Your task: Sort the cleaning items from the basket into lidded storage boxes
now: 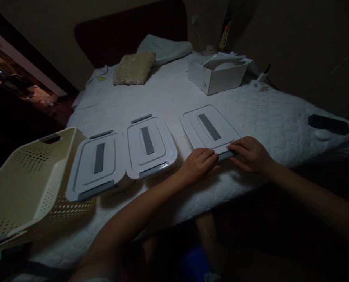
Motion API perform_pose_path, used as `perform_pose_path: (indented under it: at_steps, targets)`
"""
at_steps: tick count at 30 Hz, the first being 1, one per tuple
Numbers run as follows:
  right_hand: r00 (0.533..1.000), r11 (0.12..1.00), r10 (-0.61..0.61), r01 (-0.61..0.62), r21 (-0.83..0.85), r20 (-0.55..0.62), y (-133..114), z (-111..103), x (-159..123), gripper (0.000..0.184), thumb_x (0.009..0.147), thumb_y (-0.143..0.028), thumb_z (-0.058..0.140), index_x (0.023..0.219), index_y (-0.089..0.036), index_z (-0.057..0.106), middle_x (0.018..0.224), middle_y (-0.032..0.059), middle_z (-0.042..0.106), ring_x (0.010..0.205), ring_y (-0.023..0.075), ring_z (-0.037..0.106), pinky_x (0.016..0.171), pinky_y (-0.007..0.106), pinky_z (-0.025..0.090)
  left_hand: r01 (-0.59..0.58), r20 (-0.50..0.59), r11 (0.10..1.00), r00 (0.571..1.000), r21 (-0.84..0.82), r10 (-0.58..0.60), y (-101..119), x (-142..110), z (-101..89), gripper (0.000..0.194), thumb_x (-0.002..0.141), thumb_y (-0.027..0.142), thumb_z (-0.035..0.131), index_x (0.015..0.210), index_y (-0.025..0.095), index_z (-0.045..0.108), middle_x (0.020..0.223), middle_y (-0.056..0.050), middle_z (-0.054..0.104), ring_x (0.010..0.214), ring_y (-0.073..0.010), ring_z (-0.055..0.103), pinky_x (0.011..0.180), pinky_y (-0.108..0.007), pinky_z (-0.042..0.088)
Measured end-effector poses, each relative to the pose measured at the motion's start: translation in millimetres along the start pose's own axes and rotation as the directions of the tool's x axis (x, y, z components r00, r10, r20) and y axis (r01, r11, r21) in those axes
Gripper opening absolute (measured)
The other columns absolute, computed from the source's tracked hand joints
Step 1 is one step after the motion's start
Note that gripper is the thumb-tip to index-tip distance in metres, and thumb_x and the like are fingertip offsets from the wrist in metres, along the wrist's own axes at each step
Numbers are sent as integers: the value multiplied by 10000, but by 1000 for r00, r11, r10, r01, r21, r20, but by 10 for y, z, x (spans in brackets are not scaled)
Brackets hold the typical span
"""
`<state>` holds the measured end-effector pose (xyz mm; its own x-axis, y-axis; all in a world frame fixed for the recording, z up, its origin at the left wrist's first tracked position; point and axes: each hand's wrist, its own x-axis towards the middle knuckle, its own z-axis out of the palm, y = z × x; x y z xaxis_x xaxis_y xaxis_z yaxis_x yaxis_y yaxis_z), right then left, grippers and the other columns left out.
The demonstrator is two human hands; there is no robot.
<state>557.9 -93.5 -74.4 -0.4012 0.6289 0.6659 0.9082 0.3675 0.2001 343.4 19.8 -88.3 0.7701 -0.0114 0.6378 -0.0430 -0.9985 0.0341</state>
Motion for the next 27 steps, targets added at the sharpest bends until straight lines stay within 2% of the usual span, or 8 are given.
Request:
perform_pose_path:
  at_steps: [6, 9, 12, 14, 16, 20, 24, 27]
  targets:
    - [998, 997, 61, -61, 43, 7, 95, -51, 212, 111, 869, -189, 551, 846, -145, 651, 778, 88, 655, 694, 188, 577, 643, 317, 464, 59, 72, 998, 996, -35, -57, -23, 215, -218, 216, 939, 223, 420, 1030, 125, 590, 1013, -128, 685, 958, -199, 619, 847, -371, 537]
    - [994, 996, 94, -94, 2, 60, 208, -24, 435, 186, 900, -227, 500, 870, -144, 664, 816, 101, 667, 727, 202, 583, 666, 328, 458, 108, 54, 993, 992, 47, -111, -201, 463, -318, 197, 915, 193, 429, 1003, 125, 592, 1068, -146, 659, 1015, -223, 593, 873, -389, 519]
    - [984, 992, 124, -120, -46, 128, 363, 98, 737, 254, 909, -278, 466, 935, -133, 672, 900, 128, 671, 811, 235, 595, 733, 362, 455, 234, 21, 957, 970, 174, -241, -476, 749, -330, 202, 874, 123, 446, 1017, 123, 588, 1165, -159, 624, 1096, -254, 563, 919, -419, 487]
    - [974, 986, 168, -163, -42, 153, 491, 236, 954, 269, 899, -271, 458, 966, -122, 671, 956, 145, 667, 867, 259, 599, 778, 386, 457, 367, 18, 897, 924, 247, -383, -669, 918, -295, 232, 864, 81, 432, 1040, 118, 580, 1214, -171, 599, 1148, -268, 535, 953, -437, 464]
    - [950, 960, 270, -279, 36, 157, 636, 406, 1156, 290, 891, -252, 458, 1043, -108, 659, 1034, 155, 654, 973, 268, 593, 859, 386, 457, 482, 61, 824, 852, 299, -521, -847, 1048, -252, 244, 876, 83, 423, 1070, 91, 571, 1205, -198, 590, 1160, -285, 524, 951, -440, 460]
    - [876, 876, 431, -463, 132, 216, 921, 771, 1435, 347, 844, -251, 531, 1139, -96, 627, 1136, 161, 629, 1063, 281, 581, 929, 396, 456, 589, 153, 730, 733, 346, -663, -1131, 1174, -201, 273, 944, 189, 386, 1131, 73, 548, 1210, -225, 571, 1169, -310, 516, 941, -448, 462]
    - [827, 821, 518, -552, 143, 218, 1098, 1065, 1465, 343, 856, -279, 551, 1154, -123, 621, 1167, 154, 615, 1098, 288, 572, 971, 417, 445, 647, 185, 647, 635, 404, -750, -1330, 1156, -160, 355, 979, 240, 305, 1187, 53, 524, 1255, -249, 540, 1195, -325, 511, 933, -434, 464]
    - [781, 772, 580, -618, 150, 232, 1139, 1202, 1357, 374, 846, -339, 586, 1154, -130, 618, 1146, 149, 623, 996, 267, 607, 903, 409, 482, 707, 196, 592, 564, 387, -802, -1428, 1085, -72, 384, 982, 283, 323, 1214, 43, 513, 1272, -257, 531, 1202, -328, 521, 939, -419, 458]
